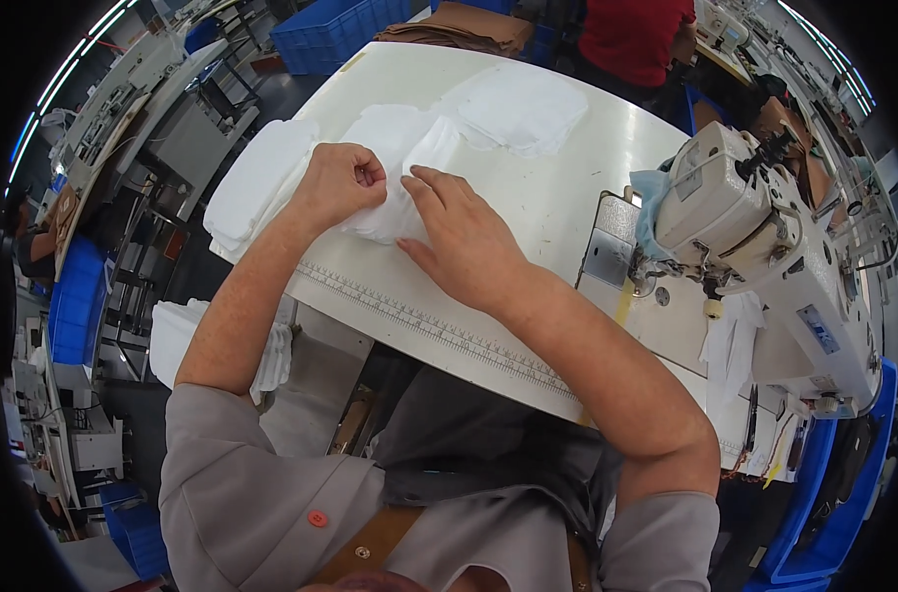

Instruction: Sewing small white fabric pieces using an industrial sewing machine.

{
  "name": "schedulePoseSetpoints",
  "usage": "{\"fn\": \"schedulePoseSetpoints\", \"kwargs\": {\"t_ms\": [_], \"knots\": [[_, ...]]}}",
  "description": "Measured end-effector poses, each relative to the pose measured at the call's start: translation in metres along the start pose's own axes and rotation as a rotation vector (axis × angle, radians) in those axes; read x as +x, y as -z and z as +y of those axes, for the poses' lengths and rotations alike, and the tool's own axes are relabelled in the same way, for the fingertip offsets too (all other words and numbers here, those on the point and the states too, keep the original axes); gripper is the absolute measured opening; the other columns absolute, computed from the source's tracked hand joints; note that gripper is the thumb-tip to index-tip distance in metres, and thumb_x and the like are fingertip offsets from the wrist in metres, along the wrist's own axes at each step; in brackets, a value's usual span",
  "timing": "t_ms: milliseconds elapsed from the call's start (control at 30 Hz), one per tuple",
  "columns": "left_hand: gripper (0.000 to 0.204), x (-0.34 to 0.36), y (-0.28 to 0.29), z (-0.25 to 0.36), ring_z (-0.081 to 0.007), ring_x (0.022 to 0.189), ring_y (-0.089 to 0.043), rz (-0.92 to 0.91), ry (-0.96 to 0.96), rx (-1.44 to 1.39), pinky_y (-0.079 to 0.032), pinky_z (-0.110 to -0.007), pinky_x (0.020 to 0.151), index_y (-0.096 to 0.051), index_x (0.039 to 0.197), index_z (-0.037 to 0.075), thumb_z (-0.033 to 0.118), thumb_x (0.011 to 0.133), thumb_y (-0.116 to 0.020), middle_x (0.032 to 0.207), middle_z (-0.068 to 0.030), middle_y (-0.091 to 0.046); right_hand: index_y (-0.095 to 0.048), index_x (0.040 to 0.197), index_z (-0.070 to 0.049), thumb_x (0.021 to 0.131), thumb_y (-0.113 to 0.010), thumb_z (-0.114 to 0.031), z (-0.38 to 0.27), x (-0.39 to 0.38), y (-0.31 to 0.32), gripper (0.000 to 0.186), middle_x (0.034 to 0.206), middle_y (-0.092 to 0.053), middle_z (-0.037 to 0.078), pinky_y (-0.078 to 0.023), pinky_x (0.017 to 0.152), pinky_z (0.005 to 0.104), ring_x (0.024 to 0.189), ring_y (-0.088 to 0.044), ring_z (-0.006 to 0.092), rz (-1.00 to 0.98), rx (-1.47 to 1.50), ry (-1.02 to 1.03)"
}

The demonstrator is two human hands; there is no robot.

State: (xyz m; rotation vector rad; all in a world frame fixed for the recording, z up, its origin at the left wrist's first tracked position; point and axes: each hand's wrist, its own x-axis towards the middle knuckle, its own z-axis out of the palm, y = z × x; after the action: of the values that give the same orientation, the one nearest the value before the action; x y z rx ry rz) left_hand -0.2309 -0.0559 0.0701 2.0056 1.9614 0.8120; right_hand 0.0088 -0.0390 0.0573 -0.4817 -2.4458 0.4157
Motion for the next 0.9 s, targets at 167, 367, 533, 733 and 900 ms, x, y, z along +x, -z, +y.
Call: {"fn": "schedulePoseSetpoints", "kwargs": {"t_ms": [167,367,533,733,900], "knots": [[0.015,0.001,0.002,-0.04,-0.01,0.069,-0.065,0.002,0.301,-0.682,-0.054,-0.023,0.066,-0.075,0.096,-0.002,0.01,0.087,-0.077,0.086,-0.0056,-0.073,-0.039,0.153,0.004,0.1,-0.061,-0.044,0.023,0.013,-0.047,0.074,0.16,-0.037,0.025,-0.03,0.125,0.0464,0.152,-0.033,0.0377,-0.036,-0.143,0.012],[0.01,0.027,0.074,-0.075,-0.0077,0.073,-0.065,0.414,0.128,-1.533,-0.058,-0.022,0.071,-0.068,0.101,0.001,0.01,0.098,-0.064,0.088,-0.0025,-0.071,-0.035,0.158,0.001,0.102,-0.042,-0.068,0.024,0.016,-0.057,0.089,0.167,-0.028,0.024,-0.021,0.128,0.0518,0.158,-0.02,0.0374,-0.164,-0.207,-0.044],[0.024,0.04,0.14,-0.016,-0.0212,0.106,-0.069,0.31,-0.283,-1.732,-0.059,-0.035,0.097,-0.064,0.116,-0.004,0.012,0.098,-0.065,0.114,-0.0123,-0.071,-0.036,0.158,0.0,0.102,-0.042,-0.068,0.026,0.015,-0.058,0.088,0.167,-0.028,0.023,-0.021,0.128,0.0516,0.158,-0.02,0.0371,-0.139,-0.202,-0.066],[0.012,0.012,0.08,0.092,-0.0151,0.085,-0.068,-0.111,-0.272,-1.073,-0.058,-0.03,0.083,-0.069,0.104,-0.002,0.008,0.097,-0.066,0.1,-0.0058,-0.071,-0.041,0.155,-0.002,0.101,-0.053,-0.058,0.026,-0.007,-0.039,0.078,0.166,-0.03,0.023,-0.02,0.127,0.0554,0.158,-0.022,0.0368,-0.027,-0.134,-0.077],[0.006,-0.042,-0.041,0.12,-0.0062,0.078,-0.059,-0.503,-0.073,-0.837,-0.049,-0.022,0.068,-0.066,0.094,0.001,-0.004,0.091,-0.067,0.098,-0.0007,-0.065,-0.045,0.152,-0.005,0.098,-0.062,-0.047,0.009,-0.106,0.03,0.07,0.159,-0.038,0.023,-0.02,0.125,0.0632,0.156,-0.027,0.0366,-0.203,-0.26,-0.103]]}}
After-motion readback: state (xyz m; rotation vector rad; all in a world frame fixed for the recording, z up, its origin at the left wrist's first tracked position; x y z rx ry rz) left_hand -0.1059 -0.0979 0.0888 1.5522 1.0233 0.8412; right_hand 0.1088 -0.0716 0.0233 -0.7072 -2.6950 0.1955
